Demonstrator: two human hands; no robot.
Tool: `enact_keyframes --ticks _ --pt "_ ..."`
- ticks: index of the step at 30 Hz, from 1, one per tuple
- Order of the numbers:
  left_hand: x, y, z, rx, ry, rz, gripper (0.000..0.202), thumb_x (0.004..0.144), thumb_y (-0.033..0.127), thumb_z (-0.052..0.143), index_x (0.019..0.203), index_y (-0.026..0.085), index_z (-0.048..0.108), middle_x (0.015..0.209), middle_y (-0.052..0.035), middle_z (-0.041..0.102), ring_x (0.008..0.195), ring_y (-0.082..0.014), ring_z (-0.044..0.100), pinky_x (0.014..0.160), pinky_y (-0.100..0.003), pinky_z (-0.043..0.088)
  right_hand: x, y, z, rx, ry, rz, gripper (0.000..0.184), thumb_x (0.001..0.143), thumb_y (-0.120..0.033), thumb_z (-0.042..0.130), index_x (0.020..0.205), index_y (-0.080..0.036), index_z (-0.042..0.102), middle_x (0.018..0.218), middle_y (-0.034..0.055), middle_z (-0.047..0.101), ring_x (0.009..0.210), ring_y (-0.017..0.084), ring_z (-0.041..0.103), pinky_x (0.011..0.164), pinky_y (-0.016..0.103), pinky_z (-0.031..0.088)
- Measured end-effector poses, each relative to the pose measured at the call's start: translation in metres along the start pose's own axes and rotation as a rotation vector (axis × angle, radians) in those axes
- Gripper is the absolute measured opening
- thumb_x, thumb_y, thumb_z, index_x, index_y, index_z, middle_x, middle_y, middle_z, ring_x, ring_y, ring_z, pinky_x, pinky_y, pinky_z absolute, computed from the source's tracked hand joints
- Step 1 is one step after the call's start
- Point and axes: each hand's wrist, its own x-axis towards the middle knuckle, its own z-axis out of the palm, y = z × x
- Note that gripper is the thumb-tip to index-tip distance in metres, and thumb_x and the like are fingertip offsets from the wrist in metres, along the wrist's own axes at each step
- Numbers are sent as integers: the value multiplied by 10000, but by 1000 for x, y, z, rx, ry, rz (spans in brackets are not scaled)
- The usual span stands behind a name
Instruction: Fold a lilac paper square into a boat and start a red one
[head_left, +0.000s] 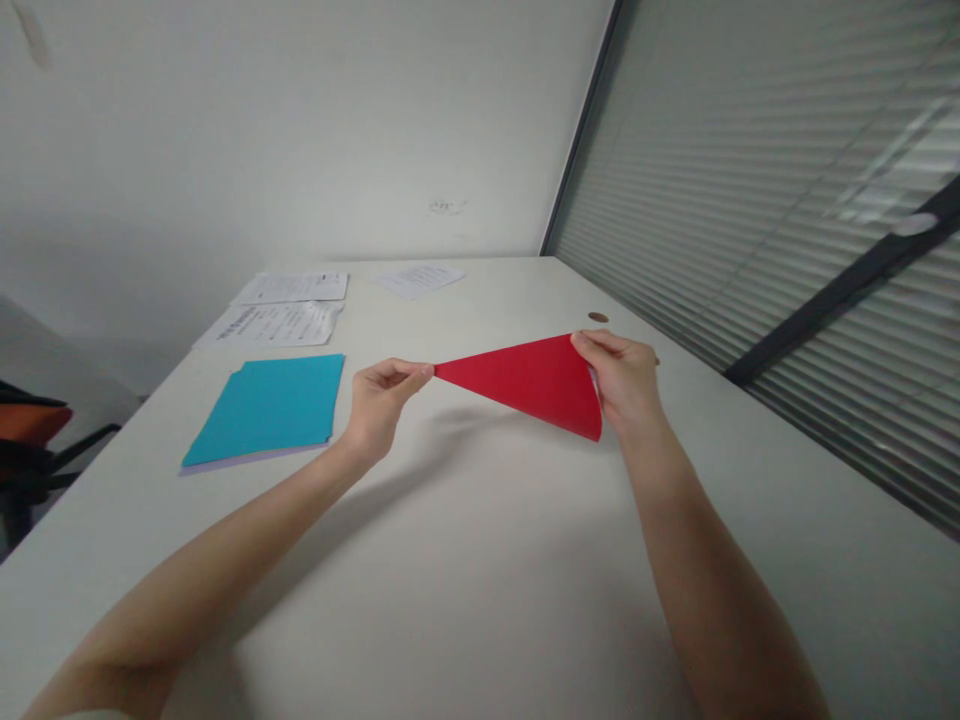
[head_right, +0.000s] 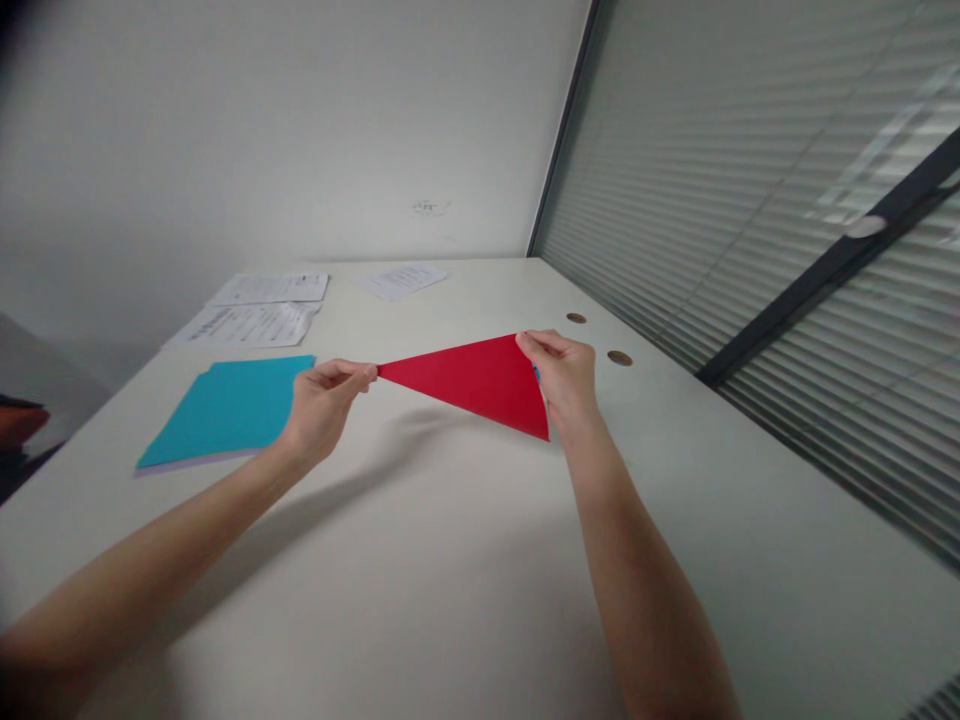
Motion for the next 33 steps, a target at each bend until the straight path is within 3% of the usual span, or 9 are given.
enact_keyframes --ticks 7,11,16,21,27,33 --pt "-1 -9 0 139 -34 -47 200 608 302 793 621 157 656 634 -31 669 603 -124 578 594 -263 455 3 17 -2 -136 -40 28 256 631 -414 788 768 -198 778 742 23 720 700 163 632 705 331 505" --pt "1 -32 -4 219 -88 -118 199 610 294 749 594 157 606 593 -28 652 574 -129 583 590 -271 456 6 40 -2 -276 -35 37 219 628 -399 771 709 -196 773 695 28 720 684 184 646 726 361 498" --pt "9 -67 -13 370 -150 -210 231 586 287 738 567 174 538 524 -18 619 509 -125 554 522 -244 396 10 80 -8 -483 -187 107 146 626 -318 768 632 -172 760 587 38 697 595 192 631 667 350 492" --pt "14 -78 -19 497 -346 -170 217 573 211 690 788 201 662 482 56 551 462 -100 470 496 -214 347 6 106 -12 -773 -340 129 155 741 -282 693 771 -166 791 726 77 761 666 200 671 672 325 500" --pt "16 -83 -23 826 -490 16 300 668 151 570 847 227 798 687 -33 675 593 -137 504 601 -253 418 0 117 -7 -908 -390 93 139 784 -275 669 799 -223 797 867 66 782 779 209 689 750 319 508" --pt "23 -81 -26 1152 -650 -47 439 751 100 489 1079 206 760 789 -47 715 671 -139 565 677 -244 458 -7 117 1 -1012 -399 76 149 821 -310 657 834 -252 794 978 58 773 932 238 688 861 359 493"
